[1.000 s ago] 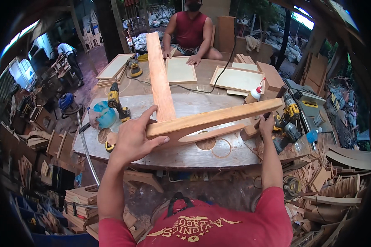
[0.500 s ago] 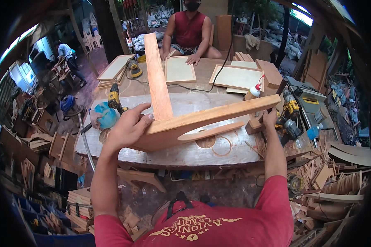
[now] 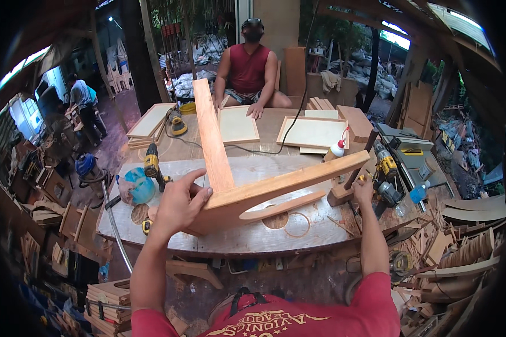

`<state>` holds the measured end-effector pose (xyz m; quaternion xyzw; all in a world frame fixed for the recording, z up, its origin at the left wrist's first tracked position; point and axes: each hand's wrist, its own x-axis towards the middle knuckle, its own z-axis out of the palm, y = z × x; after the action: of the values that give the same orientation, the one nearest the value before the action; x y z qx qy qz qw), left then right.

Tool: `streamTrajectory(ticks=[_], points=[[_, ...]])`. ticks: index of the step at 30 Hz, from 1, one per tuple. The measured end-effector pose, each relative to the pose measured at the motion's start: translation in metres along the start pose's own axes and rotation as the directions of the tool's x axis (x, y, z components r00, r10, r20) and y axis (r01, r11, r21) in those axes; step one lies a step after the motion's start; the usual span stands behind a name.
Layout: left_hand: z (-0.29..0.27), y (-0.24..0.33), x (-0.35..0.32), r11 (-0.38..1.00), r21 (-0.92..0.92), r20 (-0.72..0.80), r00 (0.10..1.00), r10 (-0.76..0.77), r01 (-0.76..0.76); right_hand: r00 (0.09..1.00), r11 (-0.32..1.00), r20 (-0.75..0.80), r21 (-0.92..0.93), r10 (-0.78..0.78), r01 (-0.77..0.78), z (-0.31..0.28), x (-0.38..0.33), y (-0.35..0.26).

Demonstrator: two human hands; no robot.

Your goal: The person assembles a small wooden chair by drilling pilot holes into a side panel, securing a leg and cross-brace using a drill, and then fitting another side panel onto the partially assembled frame.

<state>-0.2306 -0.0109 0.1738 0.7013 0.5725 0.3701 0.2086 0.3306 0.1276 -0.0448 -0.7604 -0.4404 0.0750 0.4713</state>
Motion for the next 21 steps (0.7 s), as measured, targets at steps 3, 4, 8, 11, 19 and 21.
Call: streamTrajectory(ticks=[3, 4, 8, 11, 19, 21], points=[[0.001, -0.002, -0.002, 0.998, -0.032, -0.037, 0.998, 0.047, -0.048, 0.994, 0.993, -0.11, 0.114, 0.024, -0.011, -0.02, -0.016, -0.034], [0.003, -0.003, -0.004, 0.997, -0.059, -0.055, 0.997, 0.049, -0.053, 0.982, 0.972, -0.183, 0.218, -0.051, 0.091, -0.026, -0.024, -0.051], [0.01, -0.005, -0.009, 0.978, -0.075, -0.246, 0.954, 0.172, -0.196, 0.756, 0.801, -0.434, 0.119, -0.49, 0.587, -0.047, -0.081, -0.144], [0.014, -0.009, -0.011, 0.964, -0.061, -0.362, 0.906, 0.219, -0.257, 0.421, 0.414, -0.203, 0.075, -0.884, 0.907, -0.053, -0.117, -0.22], [0.005, -0.027, -0.051, 0.899, 0.269, -0.527, 0.728, 0.438, -0.346, 0.221, 0.242, 0.334, 0.021, -0.916, 0.97, -0.016, -0.133, -0.29], [0.009, -0.032, -0.069, 0.875, 0.385, -0.546, 0.693, 0.471, -0.292, 0.211, 0.231, 0.318, 0.028, -0.924, 0.972, -0.012, -0.129, -0.287]])
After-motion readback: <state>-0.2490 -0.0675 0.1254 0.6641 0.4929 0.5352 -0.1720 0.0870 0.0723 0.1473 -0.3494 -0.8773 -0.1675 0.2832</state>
